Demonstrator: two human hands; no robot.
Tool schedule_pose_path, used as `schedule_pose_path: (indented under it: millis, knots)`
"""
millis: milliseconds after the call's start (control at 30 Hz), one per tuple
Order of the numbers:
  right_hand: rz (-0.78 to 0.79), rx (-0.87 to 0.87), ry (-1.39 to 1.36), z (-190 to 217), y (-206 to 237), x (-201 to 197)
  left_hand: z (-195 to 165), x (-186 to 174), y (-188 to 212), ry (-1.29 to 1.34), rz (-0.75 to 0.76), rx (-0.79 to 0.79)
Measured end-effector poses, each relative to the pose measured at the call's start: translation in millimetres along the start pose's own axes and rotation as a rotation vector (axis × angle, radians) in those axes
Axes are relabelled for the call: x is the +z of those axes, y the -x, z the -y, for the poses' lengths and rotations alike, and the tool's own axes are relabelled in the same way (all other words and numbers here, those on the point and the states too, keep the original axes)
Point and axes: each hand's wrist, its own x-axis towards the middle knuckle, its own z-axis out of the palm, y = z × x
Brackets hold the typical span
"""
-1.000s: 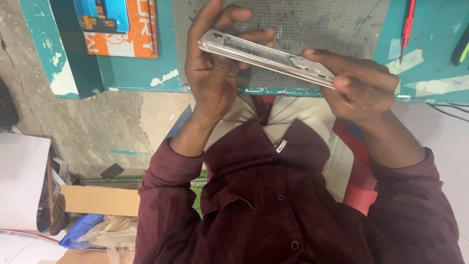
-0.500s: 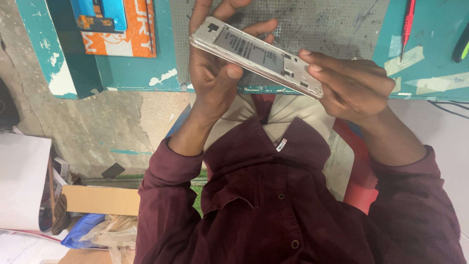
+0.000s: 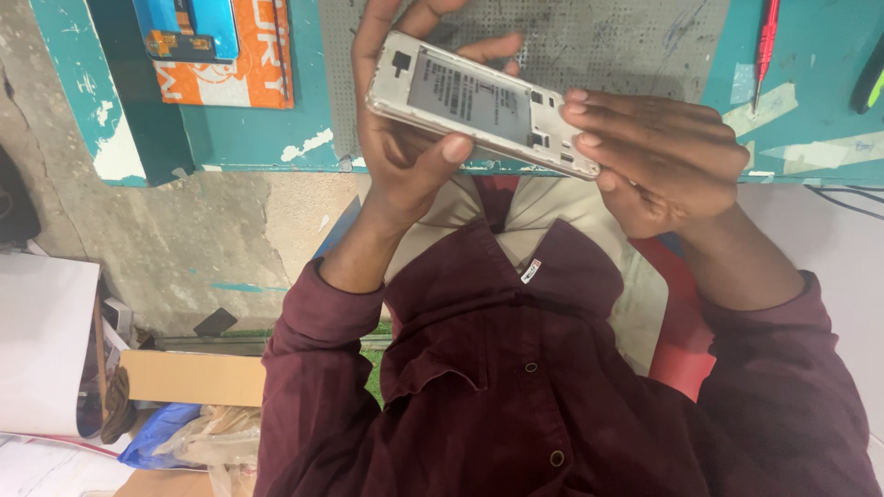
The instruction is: The person uses a red screwdriver to remove screws from the back of a white smartphone. They then pry open the back cover and separate it from the main body, exposing the internal components.
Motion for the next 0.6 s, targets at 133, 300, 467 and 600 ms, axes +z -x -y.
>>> schedule_pose_path:
  millis: [133,300,467,600]
  knots:
    - [0.035,0.004,0.025,-2.3,7.5,-0.3,-7.4,2.0,1.5,0.109,-0.005,-0.035]
    - [0.11,-0.037,0.123,-0.2,15.4,-3.2,-13.3,4.2,2.2,0.176,0.007,-0.047]
    - [0.127,-0.061,0.171,3.7,15.7,-3.2,-14.5,4.8,2.9,0.22,0.005,-0.049]
    - [0.135,-0.097,0.182,3.9,13.7,-2.5,-14.8,5.9,2.7,0.199,0.015,-0.053]
